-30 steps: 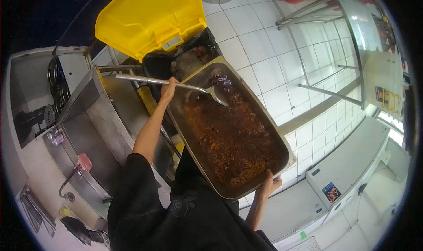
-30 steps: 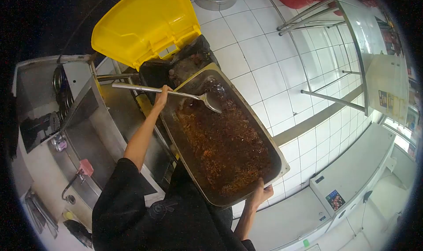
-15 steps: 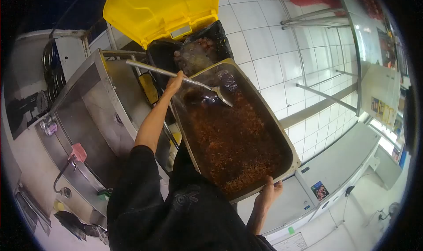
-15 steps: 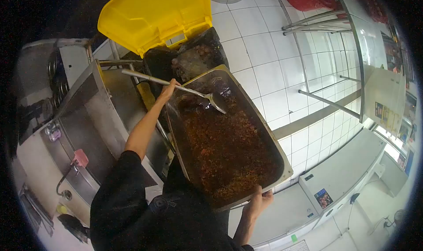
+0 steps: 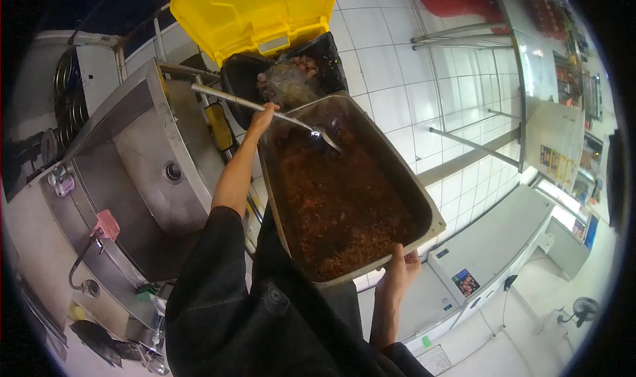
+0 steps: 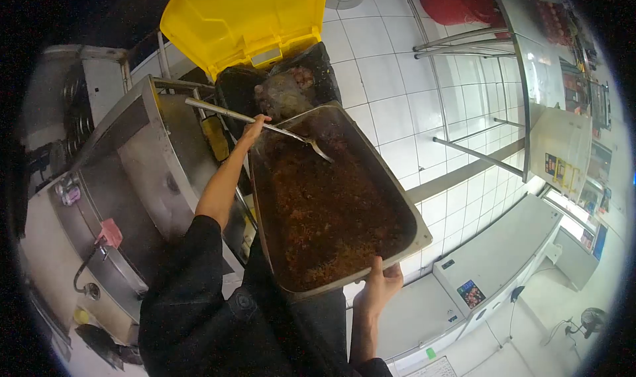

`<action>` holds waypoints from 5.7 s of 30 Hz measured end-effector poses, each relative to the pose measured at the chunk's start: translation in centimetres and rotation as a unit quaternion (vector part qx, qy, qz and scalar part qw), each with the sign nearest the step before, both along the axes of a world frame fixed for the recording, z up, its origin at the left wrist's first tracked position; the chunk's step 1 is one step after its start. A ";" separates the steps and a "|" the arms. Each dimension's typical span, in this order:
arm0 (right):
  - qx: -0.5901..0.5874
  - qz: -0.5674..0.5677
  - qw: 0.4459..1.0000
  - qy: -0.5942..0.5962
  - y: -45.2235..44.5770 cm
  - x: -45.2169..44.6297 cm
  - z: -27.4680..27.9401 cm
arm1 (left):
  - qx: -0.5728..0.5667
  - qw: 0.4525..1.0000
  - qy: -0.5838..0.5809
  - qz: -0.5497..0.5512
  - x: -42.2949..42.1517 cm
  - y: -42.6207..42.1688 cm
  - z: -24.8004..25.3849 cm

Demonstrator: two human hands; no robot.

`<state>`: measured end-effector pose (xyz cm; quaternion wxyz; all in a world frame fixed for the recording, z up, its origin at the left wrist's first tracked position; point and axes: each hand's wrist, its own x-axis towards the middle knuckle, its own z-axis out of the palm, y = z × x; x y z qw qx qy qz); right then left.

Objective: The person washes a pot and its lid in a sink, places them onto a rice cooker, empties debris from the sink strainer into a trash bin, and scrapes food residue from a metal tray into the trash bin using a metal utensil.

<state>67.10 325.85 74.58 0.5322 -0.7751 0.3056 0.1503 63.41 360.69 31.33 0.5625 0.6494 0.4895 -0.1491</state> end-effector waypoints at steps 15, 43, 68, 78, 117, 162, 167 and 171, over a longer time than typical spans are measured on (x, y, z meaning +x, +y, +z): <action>0.054 -0.001 0.998 -0.012 4.2 1.8 1.9 | -0.003 0.996 -0.087 0.009 1.4 0.7 3.6; 0.134 0.038 0.989 -0.049 9.0 5.7 3.0 | 0.042 0.940 -0.338 0.034 2.1 -1.3 32.8; 0.203 0.050 0.976 -0.055 8.3 6.4 2.7 | 0.141 0.799 -0.577 0.096 7.3 -2.1 50.2; 0.213 0.038 0.974 -0.060 9.8 6.2 3.1 | -0.019 0.860 -0.508 0.045 11.2 3.0 43.6; 0.123 0.069 0.990 0.007 11.3 6.5 4.1 | -0.070 0.776 -0.621 0.086 9.0 -5.3 47.1; 0.194 0.066 0.977 -0.055 12.2 7.1 4.2 | -0.193 0.798 -0.520 0.235 13.7 1.3 50.7; 0.195 0.056 0.978 -0.048 11.5 6.9 3.7 | -0.225 0.781 -0.539 0.224 11.0 -0.5 53.5; 0.217 0.053 0.974 -0.043 11.7 6.9 4.1 | -0.190 0.782 -0.563 0.189 9.5 -1.8 54.0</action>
